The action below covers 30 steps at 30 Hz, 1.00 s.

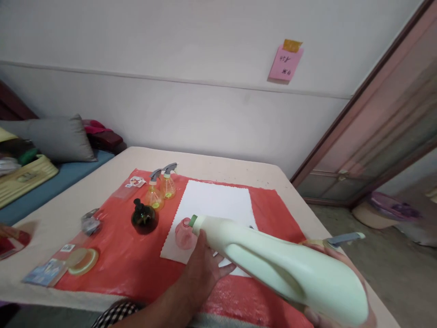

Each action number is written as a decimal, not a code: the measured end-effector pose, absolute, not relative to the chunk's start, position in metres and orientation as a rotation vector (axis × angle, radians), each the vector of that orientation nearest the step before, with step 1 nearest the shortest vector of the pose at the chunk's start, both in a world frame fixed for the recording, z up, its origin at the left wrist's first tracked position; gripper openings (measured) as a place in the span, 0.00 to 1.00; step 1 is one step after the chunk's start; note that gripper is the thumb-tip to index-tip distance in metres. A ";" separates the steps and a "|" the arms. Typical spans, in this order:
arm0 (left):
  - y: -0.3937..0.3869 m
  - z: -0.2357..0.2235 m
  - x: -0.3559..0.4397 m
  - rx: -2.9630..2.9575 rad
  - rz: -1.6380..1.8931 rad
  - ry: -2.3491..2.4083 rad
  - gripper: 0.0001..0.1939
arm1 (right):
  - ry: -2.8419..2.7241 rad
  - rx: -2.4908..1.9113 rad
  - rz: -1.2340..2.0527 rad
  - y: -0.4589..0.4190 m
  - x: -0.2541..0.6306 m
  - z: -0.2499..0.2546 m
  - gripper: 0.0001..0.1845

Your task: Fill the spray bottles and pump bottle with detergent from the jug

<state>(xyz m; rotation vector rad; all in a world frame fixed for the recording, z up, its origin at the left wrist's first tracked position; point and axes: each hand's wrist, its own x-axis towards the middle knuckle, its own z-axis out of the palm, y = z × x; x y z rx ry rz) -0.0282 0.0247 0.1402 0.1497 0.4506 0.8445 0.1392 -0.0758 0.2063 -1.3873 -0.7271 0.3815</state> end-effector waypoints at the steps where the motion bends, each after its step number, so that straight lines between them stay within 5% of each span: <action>1: 0.024 0.140 -0.027 0.158 0.854 0.467 0.39 | -0.676 -1.342 0.415 -0.074 0.137 0.208 0.43; 10: 0.045 0.172 -0.034 0.746 0.960 0.482 0.33 | -0.368 -0.980 0.610 -0.046 0.175 0.178 0.38; 17: 0.063 0.190 -0.011 0.837 1.119 0.508 0.47 | -0.235 -0.877 0.800 -0.010 0.163 0.171 0.30; 23: 0.074 0.194 -0.011 0.921 1.420 0.641 0.41 | -0.466 -1.034 0.892 0.022 0.160 0.170 0.25; 30: 0.079 0.172 -0.011 1.368 1.521 1.072 0.47 | -0.598 -1.420 0.594 0.036 0.213 0.171 0.25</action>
